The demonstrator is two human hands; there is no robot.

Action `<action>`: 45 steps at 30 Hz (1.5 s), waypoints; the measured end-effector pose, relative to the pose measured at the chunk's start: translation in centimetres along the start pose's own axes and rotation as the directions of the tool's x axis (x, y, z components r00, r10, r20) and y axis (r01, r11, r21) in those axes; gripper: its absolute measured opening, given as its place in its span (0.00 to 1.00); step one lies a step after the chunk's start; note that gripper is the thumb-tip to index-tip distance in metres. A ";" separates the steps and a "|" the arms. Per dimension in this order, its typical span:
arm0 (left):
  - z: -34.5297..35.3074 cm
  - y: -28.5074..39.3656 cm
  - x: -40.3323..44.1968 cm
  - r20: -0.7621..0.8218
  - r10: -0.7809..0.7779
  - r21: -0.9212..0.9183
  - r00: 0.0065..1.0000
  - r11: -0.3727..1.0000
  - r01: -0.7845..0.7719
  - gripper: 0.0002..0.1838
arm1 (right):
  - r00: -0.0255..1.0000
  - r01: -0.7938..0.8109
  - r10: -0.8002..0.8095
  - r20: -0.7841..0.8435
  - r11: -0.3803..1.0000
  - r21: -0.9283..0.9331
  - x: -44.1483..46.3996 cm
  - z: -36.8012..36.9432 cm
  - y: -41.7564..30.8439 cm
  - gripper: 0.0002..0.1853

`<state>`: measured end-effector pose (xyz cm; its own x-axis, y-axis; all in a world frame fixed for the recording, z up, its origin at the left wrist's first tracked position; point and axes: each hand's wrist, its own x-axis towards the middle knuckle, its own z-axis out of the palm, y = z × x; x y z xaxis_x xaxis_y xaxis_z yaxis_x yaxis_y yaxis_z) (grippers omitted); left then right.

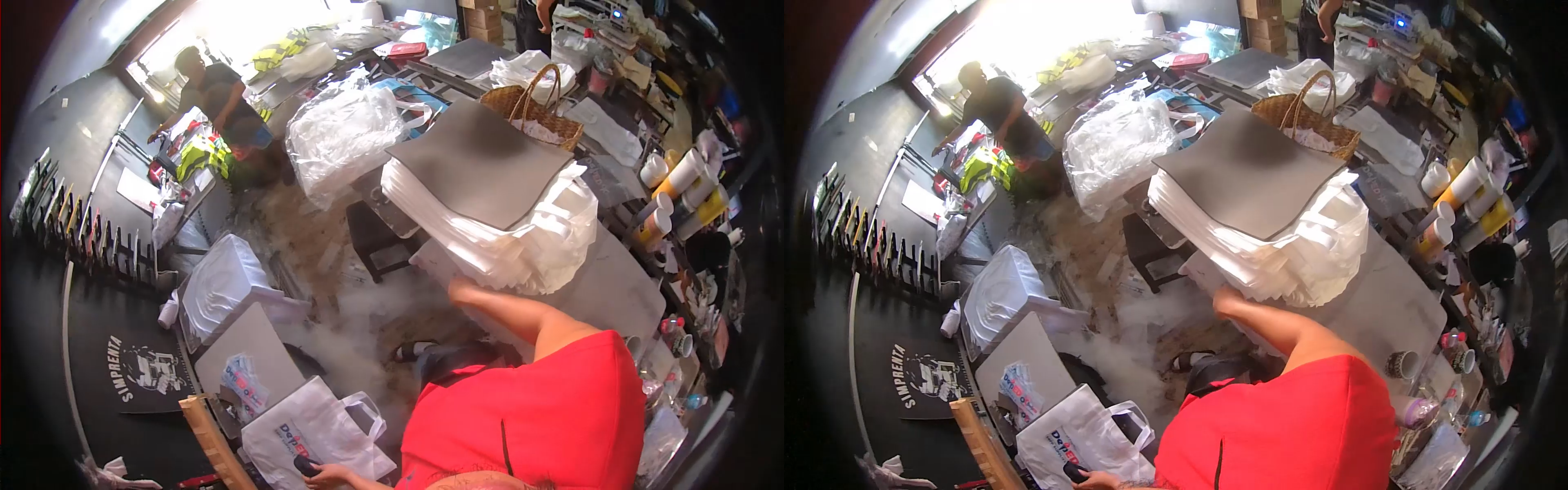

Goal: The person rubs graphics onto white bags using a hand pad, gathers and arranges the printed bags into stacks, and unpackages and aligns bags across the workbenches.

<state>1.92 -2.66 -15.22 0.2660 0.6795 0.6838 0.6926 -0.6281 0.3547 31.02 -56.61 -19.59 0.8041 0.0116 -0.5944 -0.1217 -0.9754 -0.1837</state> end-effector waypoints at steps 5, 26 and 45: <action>2.1 -4.3 1.7 0.042 0.106 -0.012 0.994 0.994 -0.105 0.28 | 0.949 0.262 -0.308 -0.069 0.891 -0.370 7.2 6.1 2.4 0.12; -2.2 -4.5 7.3 0.299 -0.162 0.246 0.940 0.965 0.088 0.17 | 0.943 0.305 -0.334 0.007 0.854 -0.422 4.7 2.6 2.4 0.24; 9.0 6.9 11.6 0.420 0.092 0.009 0.903 0.994 -0.105 0.15 | 0.936 0.293 -0.334 -0.108 0.913 -0.285 4.9 2.7 2.1 0.19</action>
<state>15.80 4.35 -10.56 0.5855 0.7150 0.3821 0.6667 -0.6928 0.2748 33.12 -57.99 -24.98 0.8563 0.3134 -0.4106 0.2906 -0.9495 -0.1185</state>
